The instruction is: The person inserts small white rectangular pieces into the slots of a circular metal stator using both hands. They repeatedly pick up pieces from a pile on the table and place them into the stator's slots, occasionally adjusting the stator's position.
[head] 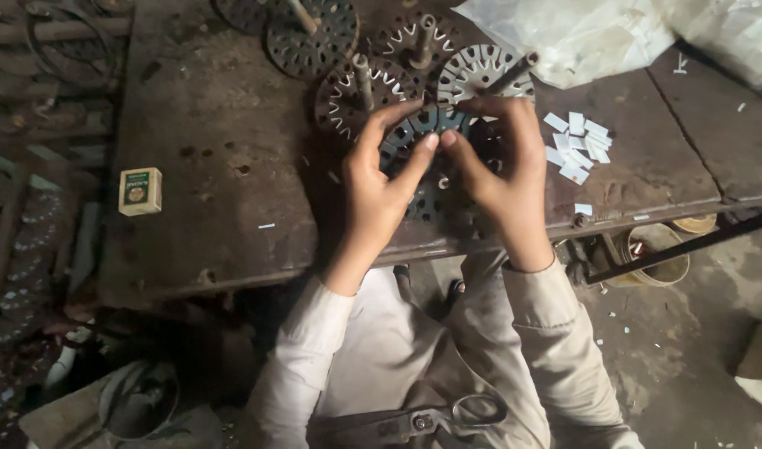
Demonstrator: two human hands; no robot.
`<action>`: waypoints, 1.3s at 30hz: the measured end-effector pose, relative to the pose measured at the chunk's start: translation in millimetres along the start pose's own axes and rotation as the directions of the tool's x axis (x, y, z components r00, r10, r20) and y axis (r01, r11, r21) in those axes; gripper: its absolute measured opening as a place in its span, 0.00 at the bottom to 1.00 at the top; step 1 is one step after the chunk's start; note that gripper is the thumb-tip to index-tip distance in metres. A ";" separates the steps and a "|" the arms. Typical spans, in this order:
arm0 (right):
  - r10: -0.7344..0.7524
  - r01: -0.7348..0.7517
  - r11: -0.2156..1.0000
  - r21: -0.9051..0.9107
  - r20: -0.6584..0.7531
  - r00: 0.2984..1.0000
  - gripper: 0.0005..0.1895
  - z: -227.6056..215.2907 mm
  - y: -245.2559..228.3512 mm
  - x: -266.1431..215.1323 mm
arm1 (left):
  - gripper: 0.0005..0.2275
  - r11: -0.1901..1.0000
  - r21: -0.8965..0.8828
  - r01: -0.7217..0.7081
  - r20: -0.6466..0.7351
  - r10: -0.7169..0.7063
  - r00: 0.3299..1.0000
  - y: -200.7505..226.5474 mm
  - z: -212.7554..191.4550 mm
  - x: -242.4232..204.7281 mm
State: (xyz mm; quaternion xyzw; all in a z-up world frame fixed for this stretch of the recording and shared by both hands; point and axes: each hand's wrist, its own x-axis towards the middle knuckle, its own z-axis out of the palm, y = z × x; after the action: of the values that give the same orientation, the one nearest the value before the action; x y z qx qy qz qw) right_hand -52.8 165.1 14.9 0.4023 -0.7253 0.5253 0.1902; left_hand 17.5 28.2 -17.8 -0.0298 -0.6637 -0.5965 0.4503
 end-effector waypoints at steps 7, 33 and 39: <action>-0.017 -0.003 0.973 -0.231 -0.083 0.996 0.22 -30.0 -2.3 -129.7 | 0.13 0.838 0.486 -0.248 -0.022 0.296 0.955 17.9 -8.9 -6.1; 0.159 0.057 0.965 -0.254 0.748 0.645 0.23 -89.6 42.2 -352.4 | 0.15 0.811 0.404 -0.424 0.589 0.125 0.799 -17.0 110.4 -52.1; 0.257 -0.172 0.967 -0.190 0.709 0.657 0.27 -101.0 17.1 -292.5 | 0.11 0.861 0.354 -0.365 0.607 0.085 0.790 5.2 84.9 -43.3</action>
State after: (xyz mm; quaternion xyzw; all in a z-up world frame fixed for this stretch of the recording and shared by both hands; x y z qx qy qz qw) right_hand 95.6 371.9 -161.8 0.4785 -0.8099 0.3012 -0.1558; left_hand -1.6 120.7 -31.2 -0.1827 -0.8789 -0.3281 0.2941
